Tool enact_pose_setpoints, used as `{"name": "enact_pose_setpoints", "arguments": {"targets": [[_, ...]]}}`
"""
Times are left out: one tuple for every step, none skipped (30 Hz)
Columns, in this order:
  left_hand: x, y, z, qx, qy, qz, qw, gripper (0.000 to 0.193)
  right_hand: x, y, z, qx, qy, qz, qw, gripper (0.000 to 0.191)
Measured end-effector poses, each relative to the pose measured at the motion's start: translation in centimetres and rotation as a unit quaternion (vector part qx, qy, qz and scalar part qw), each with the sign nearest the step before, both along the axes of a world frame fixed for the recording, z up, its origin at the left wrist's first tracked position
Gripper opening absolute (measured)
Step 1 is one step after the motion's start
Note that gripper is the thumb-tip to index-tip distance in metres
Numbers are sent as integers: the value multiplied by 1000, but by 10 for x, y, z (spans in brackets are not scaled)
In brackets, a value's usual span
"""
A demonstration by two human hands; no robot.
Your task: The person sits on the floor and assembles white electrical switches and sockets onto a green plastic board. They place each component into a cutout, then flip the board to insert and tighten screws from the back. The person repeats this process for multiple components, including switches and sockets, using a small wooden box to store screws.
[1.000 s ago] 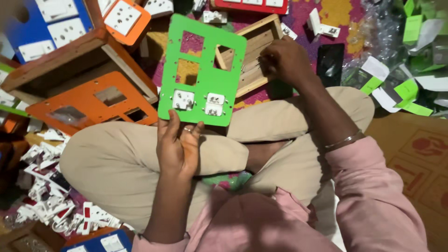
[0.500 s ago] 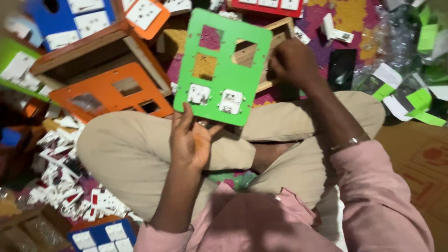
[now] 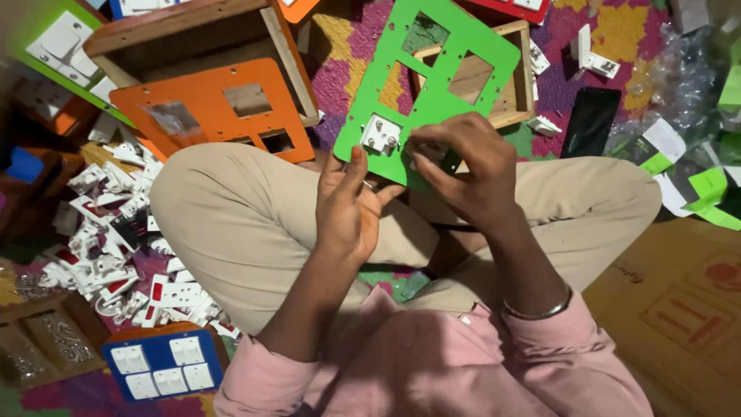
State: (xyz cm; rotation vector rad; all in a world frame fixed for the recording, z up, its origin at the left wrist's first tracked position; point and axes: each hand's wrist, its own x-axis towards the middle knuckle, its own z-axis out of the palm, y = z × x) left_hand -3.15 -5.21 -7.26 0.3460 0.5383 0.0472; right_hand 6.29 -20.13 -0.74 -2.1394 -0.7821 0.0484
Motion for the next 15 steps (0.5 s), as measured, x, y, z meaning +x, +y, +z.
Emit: {"name": "enact_pose_setpoints", "arguments": {"targets": [[-1, 0, -1, 1, -3, 4, 1000, 33, -2, 3, 1, -6, -10, -5, 1000, 30], [-1, 0, -2, 0, -4, 3, 1000, 32, -3, 6, 1, -10, -20, -10, 1000, 31], [-1, -1, -3, 1, -5, 1, 1000, 31, -4, 7, 1, -11, -29, -11, 999, 34], [-1, -1, -3, 1, -7, -2, 1000, 30, -6, 8, -1, -12, -39, -15, 999, 36], [0, -1, -4, 5, 0, -6, 1000, 30, -7, 8, -2, -14, -48, -20, 999, 38], [0, -1, -4, 7, 7, -10, 1000, 30, -8, 8, -4, -19, -50, -22, 998, 40], [0, -2, -4, 8, 14, -15, 1000, 30, -8, 7, -6, -24, -52, -23, 998, 41], [0, -2, -4, 11, 17, -19, 1000, 31, -9, 7, -8, -27, -55, -25, 998, 42], [0, -2, -4, 15, 22, -23, 999, 32, -9, 6, -9, -31, -52, -26, 998, 42], [0, -2, -4, 18, 26, -27, 999, 33, -10, 5, -10, -35, -49, -27, 998, 42], [0, -3, -5, 16, 28, -28, 999, 34, -10, 5, -11, -40, -48, -29, 998, 42], [-1, -3, -5, 14, 29, -29, 999, 34, -9, 4, -11, -45, -43, -34, 998, 41], [-1, -3, -6, 12, 29, -30, 999, 34, -9, 4, -11, -49, -38, -37, 997, 40], [-1, -3, -6, 13, 26, -29, 999, 34, -8, 4, -10, -53, -33, -41, 997, 38], [-1, -4, -7, 12, 22, -29, 999, 33, -7, 4, -9, -57, -31, -35, 997, 35]]}}
